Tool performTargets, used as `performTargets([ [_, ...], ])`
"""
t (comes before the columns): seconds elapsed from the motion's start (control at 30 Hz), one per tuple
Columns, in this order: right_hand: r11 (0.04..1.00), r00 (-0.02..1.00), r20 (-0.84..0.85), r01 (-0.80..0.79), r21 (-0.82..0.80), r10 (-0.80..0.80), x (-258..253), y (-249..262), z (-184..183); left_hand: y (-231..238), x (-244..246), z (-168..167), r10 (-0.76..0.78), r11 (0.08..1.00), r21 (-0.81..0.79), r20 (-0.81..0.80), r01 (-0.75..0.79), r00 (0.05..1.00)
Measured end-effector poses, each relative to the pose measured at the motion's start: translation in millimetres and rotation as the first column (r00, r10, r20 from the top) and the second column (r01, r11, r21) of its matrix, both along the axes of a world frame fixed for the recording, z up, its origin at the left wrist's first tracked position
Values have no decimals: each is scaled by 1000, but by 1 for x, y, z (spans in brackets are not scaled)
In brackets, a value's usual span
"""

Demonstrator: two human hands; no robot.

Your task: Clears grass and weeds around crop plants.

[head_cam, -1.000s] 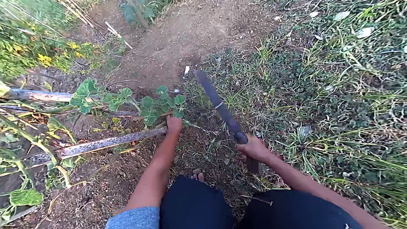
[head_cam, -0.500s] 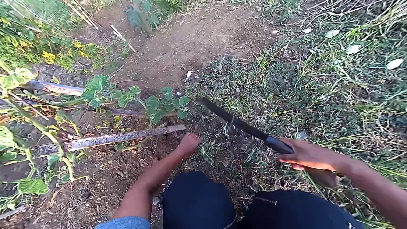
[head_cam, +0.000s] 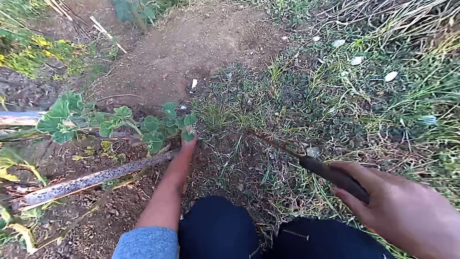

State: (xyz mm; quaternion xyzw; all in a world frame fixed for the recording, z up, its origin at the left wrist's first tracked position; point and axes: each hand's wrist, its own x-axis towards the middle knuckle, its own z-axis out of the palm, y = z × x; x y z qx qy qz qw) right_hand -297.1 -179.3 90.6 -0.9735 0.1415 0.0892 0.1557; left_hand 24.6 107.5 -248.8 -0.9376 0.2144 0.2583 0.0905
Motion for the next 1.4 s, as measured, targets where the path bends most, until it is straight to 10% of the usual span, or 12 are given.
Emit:
performTargets([
  [0.2,983,985,40,164,82,-168,-32,-18,-17,-9,12,14,361,914,-203,13,-351,933],
  [0.53,947,958,-44,288,143,-285,-39,-34,-24,-9,19,59,325,940,-81,-76,-330,943],
  [0.7,967,975,5,219,128,-221,-36,-27,-25,-14,12,60,147,981,144,-133,-128,980],
  [0.87,963,986,28,152,221,-162,-38,-62,-46,-50,-41,143,-50,992,98,-255,77,966],
  [1.07,968,988,14,146,202,-152,-41,-85,-57,-38,-122,127,-206,972,8,-438,233,875],
  [1.4,955,976,56,194,224,-211,-68,-62,-70,-18,-57,79,-194,976,81,-94,202,976],
])
